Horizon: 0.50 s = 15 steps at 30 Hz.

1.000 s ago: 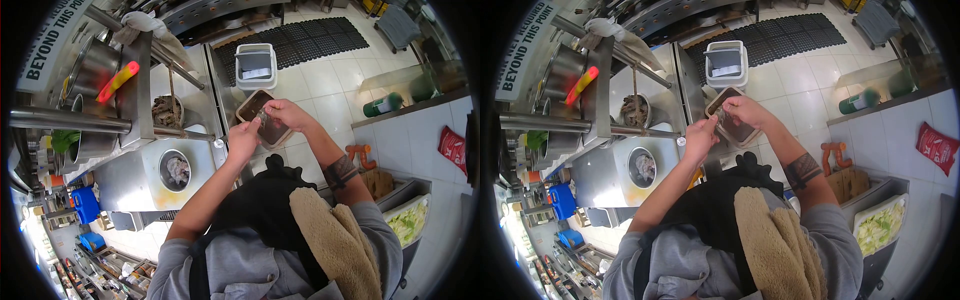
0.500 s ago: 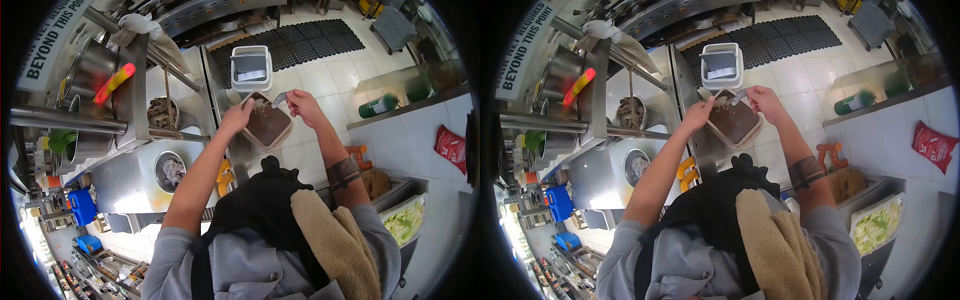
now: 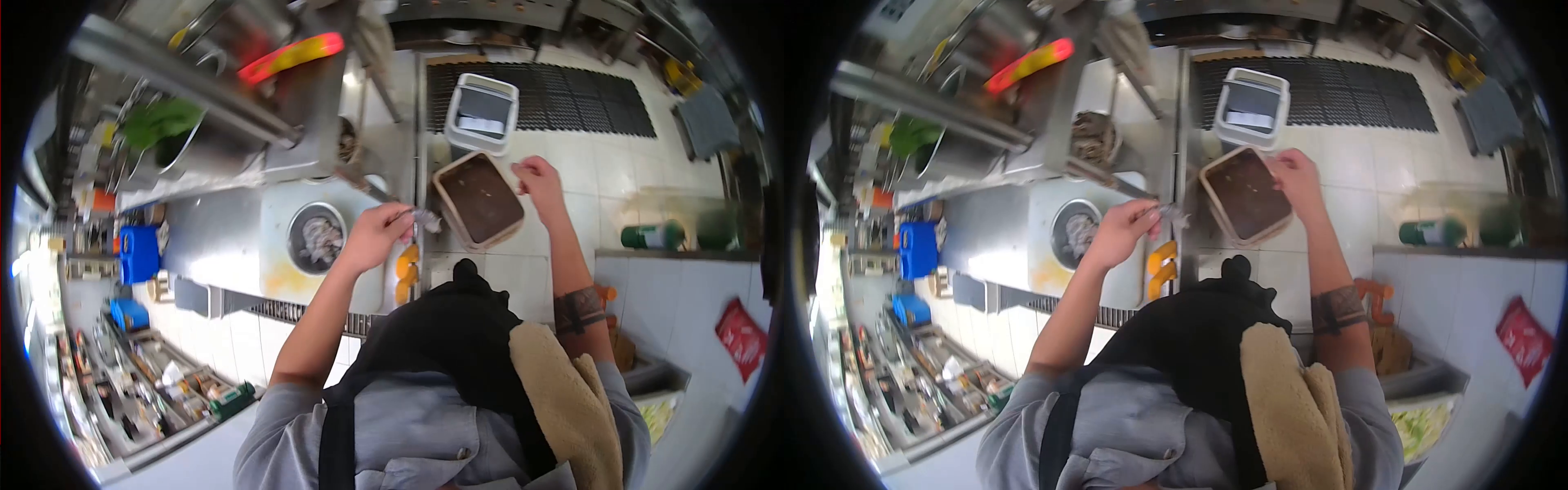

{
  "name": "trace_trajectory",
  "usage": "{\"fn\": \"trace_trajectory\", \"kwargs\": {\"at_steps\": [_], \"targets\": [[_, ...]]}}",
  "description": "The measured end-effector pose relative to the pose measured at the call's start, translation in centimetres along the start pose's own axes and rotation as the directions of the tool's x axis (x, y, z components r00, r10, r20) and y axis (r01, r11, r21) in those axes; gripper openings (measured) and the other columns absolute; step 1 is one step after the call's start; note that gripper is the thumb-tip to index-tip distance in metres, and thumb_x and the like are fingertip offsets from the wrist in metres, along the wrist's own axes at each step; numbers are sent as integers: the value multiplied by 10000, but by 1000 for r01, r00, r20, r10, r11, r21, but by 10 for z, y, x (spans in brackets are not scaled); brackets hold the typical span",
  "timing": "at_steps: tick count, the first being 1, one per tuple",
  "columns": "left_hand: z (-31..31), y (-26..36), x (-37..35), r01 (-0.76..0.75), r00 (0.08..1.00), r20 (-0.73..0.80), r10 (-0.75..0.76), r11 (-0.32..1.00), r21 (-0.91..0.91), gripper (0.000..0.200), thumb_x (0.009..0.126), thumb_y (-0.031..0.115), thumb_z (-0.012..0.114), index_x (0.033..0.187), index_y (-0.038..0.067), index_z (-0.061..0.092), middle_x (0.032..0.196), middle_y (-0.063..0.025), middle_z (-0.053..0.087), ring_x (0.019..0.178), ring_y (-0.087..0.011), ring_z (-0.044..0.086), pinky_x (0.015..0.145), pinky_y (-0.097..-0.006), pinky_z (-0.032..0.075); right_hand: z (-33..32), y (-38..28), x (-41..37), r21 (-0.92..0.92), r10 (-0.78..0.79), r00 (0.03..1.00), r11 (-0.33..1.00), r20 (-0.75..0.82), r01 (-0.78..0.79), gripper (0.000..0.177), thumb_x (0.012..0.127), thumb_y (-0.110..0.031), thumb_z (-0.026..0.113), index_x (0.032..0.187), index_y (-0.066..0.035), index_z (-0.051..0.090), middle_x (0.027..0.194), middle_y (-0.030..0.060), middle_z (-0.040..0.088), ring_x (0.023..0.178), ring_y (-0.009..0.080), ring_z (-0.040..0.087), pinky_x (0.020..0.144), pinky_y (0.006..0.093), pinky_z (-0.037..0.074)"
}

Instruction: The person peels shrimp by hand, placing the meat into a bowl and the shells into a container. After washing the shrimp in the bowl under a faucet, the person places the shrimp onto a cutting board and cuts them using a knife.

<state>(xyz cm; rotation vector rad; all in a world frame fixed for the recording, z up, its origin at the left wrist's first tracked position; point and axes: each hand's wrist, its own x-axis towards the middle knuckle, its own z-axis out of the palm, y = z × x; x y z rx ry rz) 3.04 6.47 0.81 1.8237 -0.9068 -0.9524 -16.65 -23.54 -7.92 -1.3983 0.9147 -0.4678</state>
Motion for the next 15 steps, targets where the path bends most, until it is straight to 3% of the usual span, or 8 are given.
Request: {"fn": "trace_trajectory", "kwargs": {"at_steps": [3,4,7,8,9,11,13,15], "targets": [[-49,-36,-64,79,968,-233,-98,993,-89,222,1025,109,628,1160,-51,704,869,-59,694,778,-129,645,770,-276,528,5,19,23,-41,1,999,999,33,0,223,939,-198,764,1029,-19,667,846,27,648,694,97,608,603,253,538],[-64,-43,-76,85,963,-248,-107,992,-96,222,1025,109,628,1160,-51,704,869,-59,694,778,-129,645,770,-276,528,10,22,26,-42,27,1000,999,14,-27,205,940,-184,758,1020,-18,667,830,24,640,685,92,598,598,253,535],[-101,-74,-99,225,887,-380,-263,964,-144,272,992,121,657,1212,-32,706,989,-118,725,913,-219,694,884,-348,547,34,28,30,-27,68,997,997,-31,-69,141,944,-151,735,1001,-35,677,801,8,627,663,84,583,602,254,533],[-112,-99,-94,220,845,-534,-27,928,301,309,969,131,670,1237,-20,698,1058,-148,724,990,-281,686,936,-402,536,42,29,29,-4,76,995,997,-60,-76,96,947,-133,719,990,-53,687,786,-5,621,650,81,577,611,257,533],[-122,-115,-85,251,794,-553,254,691,678,350,946,142,683,1262,-8,691,1126,-178,723,1067,-344,678,988,-456,525,50,28,27,-14,81,995,997,-61,-82,96,947,-133,719,990,-53,687,786,-5,621,650,81,577,611,257,533],[-142,-118,-52,139,807,-524,273,774,617,409,898,145,696,1283,6,678,1195,-224,702,1147,-431,628,1028,-525,487,63,23,20,-19,98,994,995,-48,-99,132,961,-151,704,1019,-34,680,840,10,640,696,89,597,622,255,536],[-163,-126,-7,80,835,-449,320,736,672,374,903,99,649,1263,6,681,1223,-225,694,1146,-428,633,1018,-500,495,75,18,7,-28,110,992,993,-58,-112,151,968,-160,696,1033,-25,676,866,18,649,720,93,607,628,253,538],[-184,-144,51,105,835,-415,360,637,764,360,920,142,596,1249,33,693,1228,-221,698,1141,-432,636,1016,-518,483,87,9,-10,-67,101,995,993,-19,-102,156,970,-153,676,1061,-27,683,892,22,664,740,94,616,649,252,536]]}}
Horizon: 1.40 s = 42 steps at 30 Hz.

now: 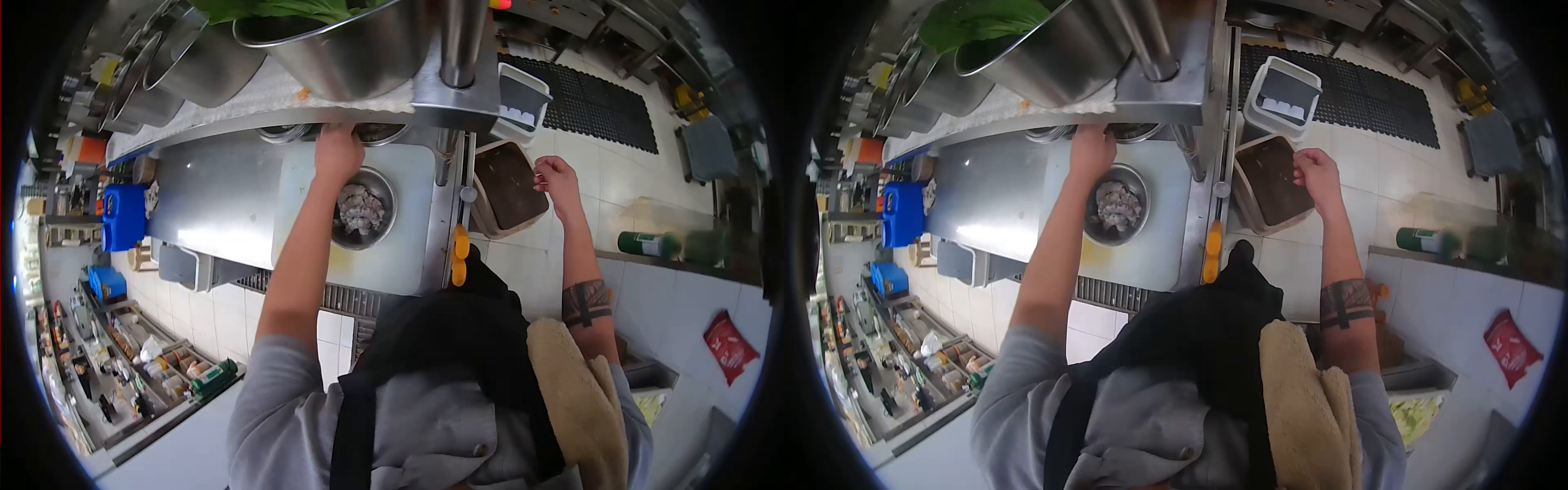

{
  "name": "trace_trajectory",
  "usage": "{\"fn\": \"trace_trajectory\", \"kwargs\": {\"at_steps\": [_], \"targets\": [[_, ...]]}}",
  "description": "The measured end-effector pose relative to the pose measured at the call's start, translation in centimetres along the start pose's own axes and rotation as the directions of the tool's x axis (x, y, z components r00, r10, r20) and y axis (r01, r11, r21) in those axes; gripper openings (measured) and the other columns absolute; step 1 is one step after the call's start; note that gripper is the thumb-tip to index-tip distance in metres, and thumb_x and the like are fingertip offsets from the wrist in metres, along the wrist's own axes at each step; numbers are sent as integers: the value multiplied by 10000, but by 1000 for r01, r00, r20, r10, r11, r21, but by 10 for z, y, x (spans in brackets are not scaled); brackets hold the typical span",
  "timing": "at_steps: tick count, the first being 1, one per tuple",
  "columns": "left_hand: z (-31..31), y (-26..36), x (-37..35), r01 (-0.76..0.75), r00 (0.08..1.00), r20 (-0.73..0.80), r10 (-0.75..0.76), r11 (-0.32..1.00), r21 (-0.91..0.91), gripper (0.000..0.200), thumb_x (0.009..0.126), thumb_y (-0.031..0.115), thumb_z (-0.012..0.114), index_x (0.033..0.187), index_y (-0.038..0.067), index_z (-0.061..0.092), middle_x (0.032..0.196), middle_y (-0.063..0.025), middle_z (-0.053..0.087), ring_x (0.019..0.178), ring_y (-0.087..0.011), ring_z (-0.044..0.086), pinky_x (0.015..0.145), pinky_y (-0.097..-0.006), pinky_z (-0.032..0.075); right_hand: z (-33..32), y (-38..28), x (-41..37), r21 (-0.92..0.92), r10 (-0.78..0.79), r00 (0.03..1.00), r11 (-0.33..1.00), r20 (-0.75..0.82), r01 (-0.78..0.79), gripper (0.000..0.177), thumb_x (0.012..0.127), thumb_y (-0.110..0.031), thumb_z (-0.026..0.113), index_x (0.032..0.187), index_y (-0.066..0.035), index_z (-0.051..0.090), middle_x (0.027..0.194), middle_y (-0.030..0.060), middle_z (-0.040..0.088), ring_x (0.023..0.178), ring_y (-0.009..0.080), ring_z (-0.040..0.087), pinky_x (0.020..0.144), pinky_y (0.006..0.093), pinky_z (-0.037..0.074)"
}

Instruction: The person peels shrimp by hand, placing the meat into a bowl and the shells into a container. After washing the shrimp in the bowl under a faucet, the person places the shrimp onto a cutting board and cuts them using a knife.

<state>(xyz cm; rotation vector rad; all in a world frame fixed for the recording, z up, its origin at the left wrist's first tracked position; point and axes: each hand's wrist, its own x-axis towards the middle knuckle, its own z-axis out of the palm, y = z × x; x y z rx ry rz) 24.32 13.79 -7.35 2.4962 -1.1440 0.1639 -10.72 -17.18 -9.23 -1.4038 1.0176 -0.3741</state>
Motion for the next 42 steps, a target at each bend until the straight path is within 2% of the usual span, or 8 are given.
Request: {"fn": "trace_trajectory", "kwargs": {"at_steps": [2,9,15,21,24,28,35,42], "targets": [[47,-35,49,-113,977,211,28,906,407,343,925,195,569,1208,86,729,1192,-197,728,1118,-408,676,994,-527,523,6,-4,-20,-28,0,1000,1000,-11,0,156,970,-144,667,1071,-27,686,904,26,671,744,94,619,653,251,534],[100,-73,98,-347,932,197,305,907,239,363,969,259,507,1233,166,739,1279,-147,719,1206,-383,662,1063,-520,495,6,5,-94,-90,37,999,995,-35,-40,151,981,-133,633,1072,-29,692,915,33,687,770,103,635,675,253,529],[1,-23,76,-252,903,397,162,950,184,455,1001,415,610,1319,99,688,1324,-206,685,1257,-398,624,1069,-479,472,12,11,-119,-83,25,996,996,-88,-32,141,1013,-158,637,1067,-35,680,940,31,695,777,103,634,698,265,535],[-99,15,-13,229,875,482,43,841,-491,359,1014,238,651,1280,-3,663,1060,-174,757,1009,-243,710,897,-371,529,38,-11,-129,-106,-203,977,975,-59,196,182,940,-152,740,1072,-33,701,941,30,683,826,120,645,746,266,523],[-99,73,-59,388,864,503,5,630,-672,303,1005,191,684,1233,-9,679,922,-117,763,820,-165,687,787,-308,536,76,-65,-145,-341,-698,708,644,106,685,292,876,-151,781,1136,-41,705,1075,86,696,937,248,674,812,365,545],[-91,170,-78,311,897,441,23,674,-670,294,1000,207,692,1199,-9,687,870,-143,755,756,-204,710,737,-335,554,95,-99,-141,-378,-827,499,389,259,840,373,862,-217,770,1191,-54,703,1124,157,714,953,363,677,838,436,548],[-28,238,-64,-114,948,237,213,921,-371,267,1003,259,643,998,-8,645,907,-253,704,864,-449,701,739,-518,556,53,-52,-97,-295,-384,834,806,397,512,295,924,-260,668,1003,22,710,905,227,713,839,405,697,752,471,541],[74,280,-55,-286,842,472,262,958,-22,205,965,169,590,985,11,718,981,-219,736,896,-388,740,781,-482,597,29,14,-56,-680,-199,923,628,329,378,235,899,-215,655,958,-9,752,976,259,730,899,417,727,801,481,586]]}}
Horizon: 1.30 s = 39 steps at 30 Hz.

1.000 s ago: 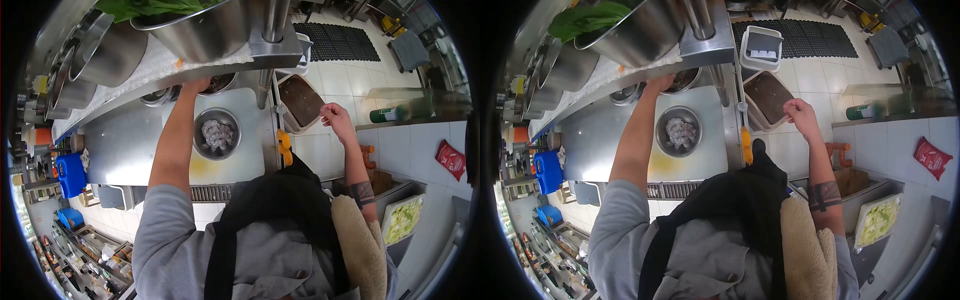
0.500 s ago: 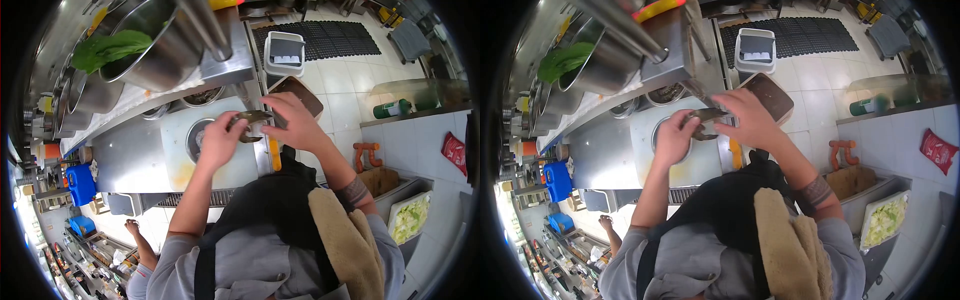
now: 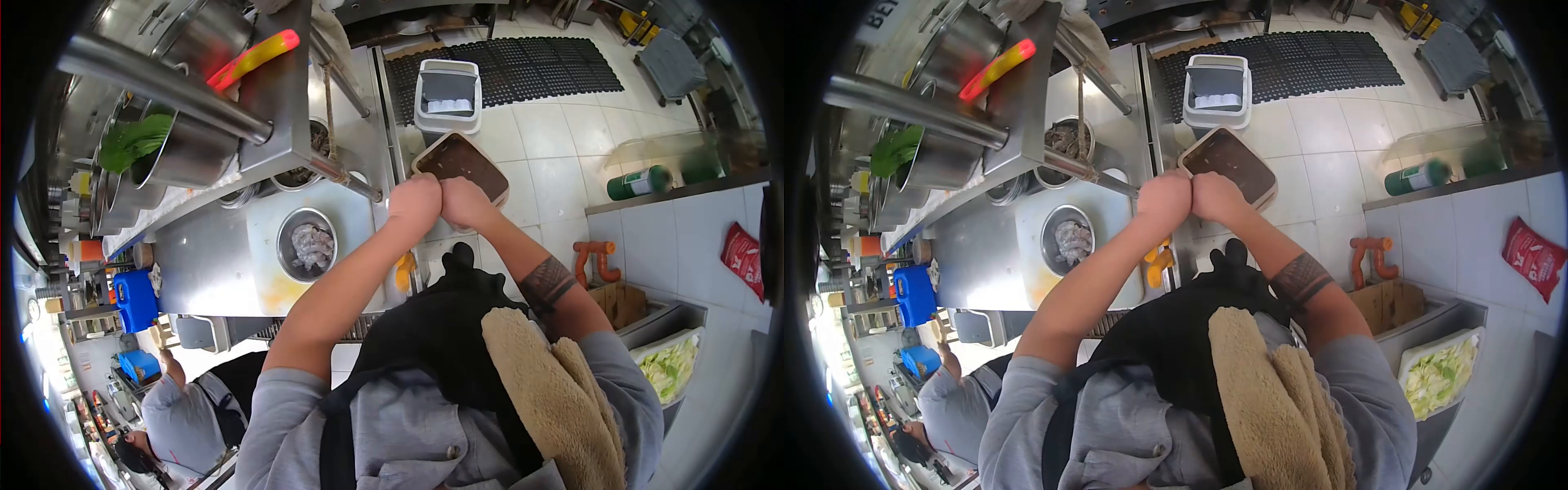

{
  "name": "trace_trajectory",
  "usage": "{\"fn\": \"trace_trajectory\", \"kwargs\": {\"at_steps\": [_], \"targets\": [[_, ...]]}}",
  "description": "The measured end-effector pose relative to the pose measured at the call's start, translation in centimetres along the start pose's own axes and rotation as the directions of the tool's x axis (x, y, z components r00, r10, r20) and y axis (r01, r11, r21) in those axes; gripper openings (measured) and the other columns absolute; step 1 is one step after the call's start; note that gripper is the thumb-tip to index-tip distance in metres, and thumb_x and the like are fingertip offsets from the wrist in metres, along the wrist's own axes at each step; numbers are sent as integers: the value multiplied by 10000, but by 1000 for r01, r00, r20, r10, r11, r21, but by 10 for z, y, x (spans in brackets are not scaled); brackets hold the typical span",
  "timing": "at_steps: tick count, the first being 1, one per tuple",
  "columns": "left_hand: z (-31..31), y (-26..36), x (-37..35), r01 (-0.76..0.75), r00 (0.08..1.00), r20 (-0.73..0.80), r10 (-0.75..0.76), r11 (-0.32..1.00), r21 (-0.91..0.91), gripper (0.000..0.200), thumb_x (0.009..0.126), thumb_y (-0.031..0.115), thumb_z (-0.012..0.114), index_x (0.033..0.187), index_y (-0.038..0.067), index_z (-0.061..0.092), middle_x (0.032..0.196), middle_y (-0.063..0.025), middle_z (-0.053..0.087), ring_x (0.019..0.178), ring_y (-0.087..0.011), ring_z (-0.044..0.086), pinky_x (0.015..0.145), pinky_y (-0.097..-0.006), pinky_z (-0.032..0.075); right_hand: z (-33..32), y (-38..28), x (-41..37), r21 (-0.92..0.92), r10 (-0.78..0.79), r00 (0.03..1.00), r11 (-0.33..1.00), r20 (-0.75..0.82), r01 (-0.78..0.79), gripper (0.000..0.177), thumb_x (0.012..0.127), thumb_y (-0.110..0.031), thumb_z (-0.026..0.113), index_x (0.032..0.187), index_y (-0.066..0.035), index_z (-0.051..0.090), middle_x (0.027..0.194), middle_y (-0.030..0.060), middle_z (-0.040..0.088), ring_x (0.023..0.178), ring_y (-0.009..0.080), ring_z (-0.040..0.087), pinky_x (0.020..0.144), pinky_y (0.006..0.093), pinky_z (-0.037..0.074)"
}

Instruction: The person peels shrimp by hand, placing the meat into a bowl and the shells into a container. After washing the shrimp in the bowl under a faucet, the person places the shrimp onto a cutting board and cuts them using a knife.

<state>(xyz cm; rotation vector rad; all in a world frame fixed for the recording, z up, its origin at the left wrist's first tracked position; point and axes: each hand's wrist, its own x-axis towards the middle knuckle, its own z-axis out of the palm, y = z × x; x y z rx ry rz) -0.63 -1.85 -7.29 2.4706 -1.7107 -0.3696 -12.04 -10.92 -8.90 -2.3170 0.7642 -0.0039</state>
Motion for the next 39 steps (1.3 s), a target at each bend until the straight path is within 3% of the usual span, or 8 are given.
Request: {"fn": "trace_trajectory", "kwargs": {"at_steps": [8,11,14,16,17,19,22,39], "targets": [[-11,27,11,68,968,232,-93,991,114,234,969,190,599,1043,15,737,1068,-193,755,1024,-333,741,828,-447,607,43,113,54,-226,196,979,958,59,-178,293,883,-228,681,928,54,748,951,244,761,877,382,762,783,469,607],[-24,21,7,277,953,163,-255,953,-126,280,1010,216,566,1061,-3,732,1063,-230,746,1067,-361,723,871,-463,584,23,134,88,278,323,943,901,81,-333,324,912,-243,699,938,78,734,884,223,755,804,300,762,710,414,605],[-28,3,3,332,943,95,-320,871,-361,340,1033,276,565,1034,-30,715,1046,-258,735,1037,-393,715,895,-469,561,-13,124,92,125,291,957,950,-9,-288,338,949,-240,704,1029,88,717,844,180,722,739,207,720,649,346,583],[-19,-13,2,342,935,161,-317,680,-648,286,1053,273,592,1072,-4,656,926,-131,722,814,-199,681,746,-366,551,-28,107,79,323,262,965,916,-30,-239,360,943,-256,697,1085,74,719,884,210,736,786,245,735,713,371,591],[-17,-14,2,341,935,158,-318,679,-650,286,1053,273,592,1072,-4,656,926,-131,722,814,-199,681,746,-366,551,-36,99,68,505,243,968,843,-56,-183,390,938,-271,690,1140,61,720,924,240,750,833,284,750,776,396,599],[-25,-11,-1,414,887,368,-278,129,-901,262,1091,282,559,1092,27,618,862,-59,663,692,-131,580,683,-321,523,-58,65,38,660,134,990,741,41,-128,392,942,-253,706,1195,46,704,897,181,746,801,223,728,739,354,587],[-40,-4,-2,435,893,439,-100,-61,-898,269,1114,305,524,1070,52,605,862,-46,647,646,-128,551,649,-319,515,-66,33,10,819,-119,982,571,148,-54,433,936,-220,745,1288,22,673,870,84,733,768,128,682,693,292,564],[-58,30,-27,559,806,584,-102,-197,-806,383,1137,371,430,991,58,595,715,-7,509,467,-86,364,409,-270,293,-26,1,-29,923,50,998,383,-40,18,167,947,-56,605,1103,-30,660,683,-29,556,521,22,421,462,224,311]]}}
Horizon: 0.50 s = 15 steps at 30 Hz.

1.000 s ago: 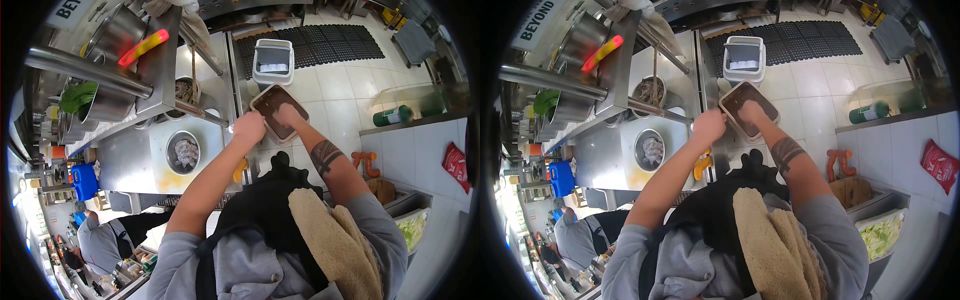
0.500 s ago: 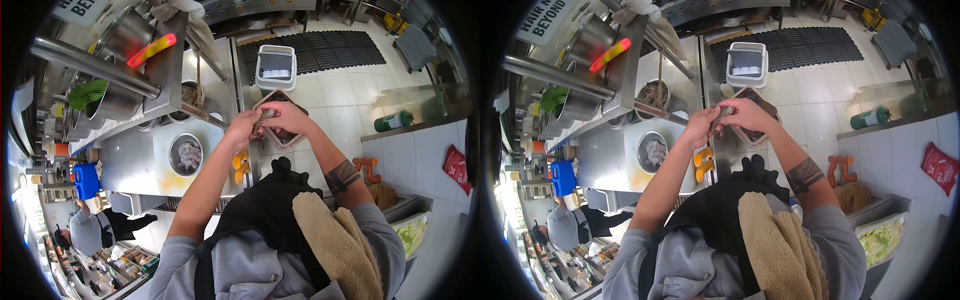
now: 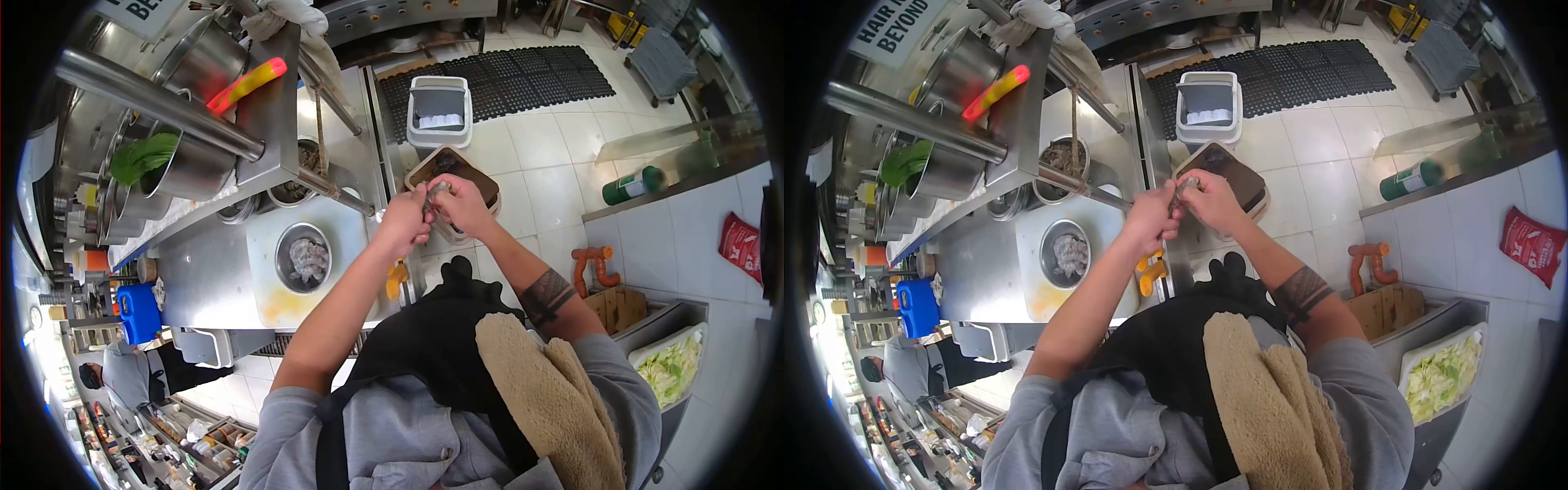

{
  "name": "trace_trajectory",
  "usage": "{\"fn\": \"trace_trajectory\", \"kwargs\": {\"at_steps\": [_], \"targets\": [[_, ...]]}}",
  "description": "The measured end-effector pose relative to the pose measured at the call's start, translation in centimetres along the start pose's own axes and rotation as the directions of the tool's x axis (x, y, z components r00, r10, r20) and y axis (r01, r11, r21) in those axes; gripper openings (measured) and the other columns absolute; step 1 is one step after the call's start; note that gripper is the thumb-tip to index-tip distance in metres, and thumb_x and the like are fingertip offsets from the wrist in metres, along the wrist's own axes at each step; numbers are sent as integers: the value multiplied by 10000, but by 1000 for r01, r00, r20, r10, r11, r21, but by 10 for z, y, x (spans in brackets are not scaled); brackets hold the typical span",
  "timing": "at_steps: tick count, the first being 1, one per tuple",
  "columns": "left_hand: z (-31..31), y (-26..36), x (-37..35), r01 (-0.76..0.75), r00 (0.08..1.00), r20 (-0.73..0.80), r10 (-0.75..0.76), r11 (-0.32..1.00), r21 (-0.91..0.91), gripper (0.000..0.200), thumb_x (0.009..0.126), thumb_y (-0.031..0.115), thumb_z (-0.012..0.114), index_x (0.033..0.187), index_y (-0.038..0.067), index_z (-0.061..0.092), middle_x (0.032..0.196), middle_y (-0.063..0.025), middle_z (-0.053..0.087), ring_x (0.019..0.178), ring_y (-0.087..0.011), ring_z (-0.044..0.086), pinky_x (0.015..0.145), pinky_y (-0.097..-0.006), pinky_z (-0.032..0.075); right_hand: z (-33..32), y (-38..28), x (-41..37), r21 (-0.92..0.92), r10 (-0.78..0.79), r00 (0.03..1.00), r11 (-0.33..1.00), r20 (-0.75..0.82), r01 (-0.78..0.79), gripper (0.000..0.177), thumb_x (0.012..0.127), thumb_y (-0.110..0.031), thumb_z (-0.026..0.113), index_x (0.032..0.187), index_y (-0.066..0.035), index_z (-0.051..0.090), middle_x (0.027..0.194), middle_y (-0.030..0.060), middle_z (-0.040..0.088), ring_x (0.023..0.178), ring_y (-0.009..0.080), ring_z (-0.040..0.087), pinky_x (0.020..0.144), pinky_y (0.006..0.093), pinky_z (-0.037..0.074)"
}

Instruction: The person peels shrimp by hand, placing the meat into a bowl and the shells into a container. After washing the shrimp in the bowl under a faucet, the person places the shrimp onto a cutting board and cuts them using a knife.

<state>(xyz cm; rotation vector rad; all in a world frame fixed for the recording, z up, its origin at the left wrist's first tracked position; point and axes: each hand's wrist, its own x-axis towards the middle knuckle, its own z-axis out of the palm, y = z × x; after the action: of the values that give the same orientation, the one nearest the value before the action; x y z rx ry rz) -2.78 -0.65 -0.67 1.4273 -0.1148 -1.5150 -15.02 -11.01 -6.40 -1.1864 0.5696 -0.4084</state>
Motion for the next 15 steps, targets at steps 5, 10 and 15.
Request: {"fn": "trace_trajectory", "kwargs": {"at_steps": [5,10,15], "targets": [[-11,-40,33,-358,843,-163,513,760,543,408,1136,347,415,1003,17,614,706,-74,581,501,-187,501,462,-346,417,19,-3,1,15,-72,992,997,-99,74,148,955,-119,625,1050,-24,687,784,1,668,651,54,577,568,252,466],[-3,-29,12,-387,657,-139,741,489,782,376,1109,293,455,1043,-50,595,848,-302,677,812,-512,658,722,-555,508,31,8,12,-77,-185,965,982,-186,173,88,962,-110,605,971,-36,651,693,-17,578,556,37,492,494,234,377],[0,-30,3,-438,599,-69,798,399,806,303,1088,250,514,1058,-41,592,870,-292,689,824,-504,670,724,-556,518,26,-2,18,11,-61,977,998,-207,65,133,977,-151,628,944,-30,673,747,-2,616,568,55,518,492,248,411]]}}
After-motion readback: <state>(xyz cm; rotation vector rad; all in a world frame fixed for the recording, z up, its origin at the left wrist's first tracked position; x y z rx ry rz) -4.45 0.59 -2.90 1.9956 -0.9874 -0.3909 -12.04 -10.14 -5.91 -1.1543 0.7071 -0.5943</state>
